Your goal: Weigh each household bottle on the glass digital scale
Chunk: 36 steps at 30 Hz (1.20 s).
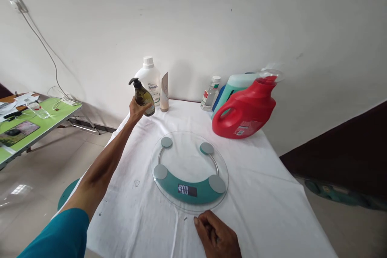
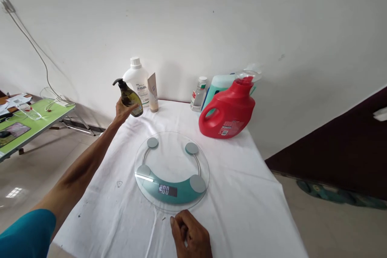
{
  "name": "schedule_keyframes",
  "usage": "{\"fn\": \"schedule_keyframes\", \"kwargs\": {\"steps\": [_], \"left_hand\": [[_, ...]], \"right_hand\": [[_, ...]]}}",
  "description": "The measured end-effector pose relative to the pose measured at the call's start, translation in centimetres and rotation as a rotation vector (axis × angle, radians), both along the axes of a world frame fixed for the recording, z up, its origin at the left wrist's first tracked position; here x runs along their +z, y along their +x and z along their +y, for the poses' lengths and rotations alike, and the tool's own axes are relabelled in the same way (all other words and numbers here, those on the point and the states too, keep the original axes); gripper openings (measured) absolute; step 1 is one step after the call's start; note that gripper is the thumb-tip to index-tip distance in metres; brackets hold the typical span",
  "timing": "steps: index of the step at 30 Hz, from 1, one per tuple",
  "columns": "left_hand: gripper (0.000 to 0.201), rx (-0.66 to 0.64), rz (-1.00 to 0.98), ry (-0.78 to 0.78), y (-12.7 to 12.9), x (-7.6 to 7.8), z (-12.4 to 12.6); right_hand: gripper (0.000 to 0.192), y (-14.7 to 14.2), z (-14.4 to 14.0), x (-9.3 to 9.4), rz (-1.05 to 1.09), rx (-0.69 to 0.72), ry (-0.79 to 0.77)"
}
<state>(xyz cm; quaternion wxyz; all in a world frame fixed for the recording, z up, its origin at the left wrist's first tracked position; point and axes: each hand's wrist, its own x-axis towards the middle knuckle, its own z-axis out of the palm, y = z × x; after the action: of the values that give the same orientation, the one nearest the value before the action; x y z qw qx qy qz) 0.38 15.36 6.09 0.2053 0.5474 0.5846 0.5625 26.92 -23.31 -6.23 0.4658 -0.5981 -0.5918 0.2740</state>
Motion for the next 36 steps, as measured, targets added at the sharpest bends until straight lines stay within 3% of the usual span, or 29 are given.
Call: {"fn": "schedule_keyframes", "kwargs": {"steps": [4,6,9,13,18,24,31,36], "left_hand": [[0.053,-0.231,0.078,0.099,0.5,4.4,-5.3],[0.053,-0.342,0.109,0.099,1.8,5.6,-8.5],[0.056,-0.492,0.064,0.032,4.7,5.4,-12.8],[0.060,-0.607,0.018,-0.105,8.5,2.6,-16.4],[0.057,-0.663,0.048,-0.159,10.7,0.2,-17.7],[0.053,-0.610,0.195,-0.154,11.4,-0.2,-17.9],[0.058,-0.627,0.226,-0.117,11.6,-1.2,-17.7],[0.085,-0.725,0.142,-0.045,9.8,-1.5,-17.3]], "right_hand": [[0.042,0.3,0.5,1.5,-0.038,0.065,0.027],[0.044,0.2,0.6,2.2,-0.044,0.073,0.025],[0.045,0.1,0.6,3.2,-0.048,0.086,0.028],[0.044,0.0,0.5,3.8,-0.038,0.088,0.036],[0.042,0.1,0.4,3.7,-0.019,0.088,0.010],[0.040,0.0,0.4,3.9,0.011,0.091,-0.002],[0.040,0.1,0.4,4.0,0.007,0.092,-0.037],[0.042,0.1,0.4,3.8,-0.012,0.078,-0.057]]}}
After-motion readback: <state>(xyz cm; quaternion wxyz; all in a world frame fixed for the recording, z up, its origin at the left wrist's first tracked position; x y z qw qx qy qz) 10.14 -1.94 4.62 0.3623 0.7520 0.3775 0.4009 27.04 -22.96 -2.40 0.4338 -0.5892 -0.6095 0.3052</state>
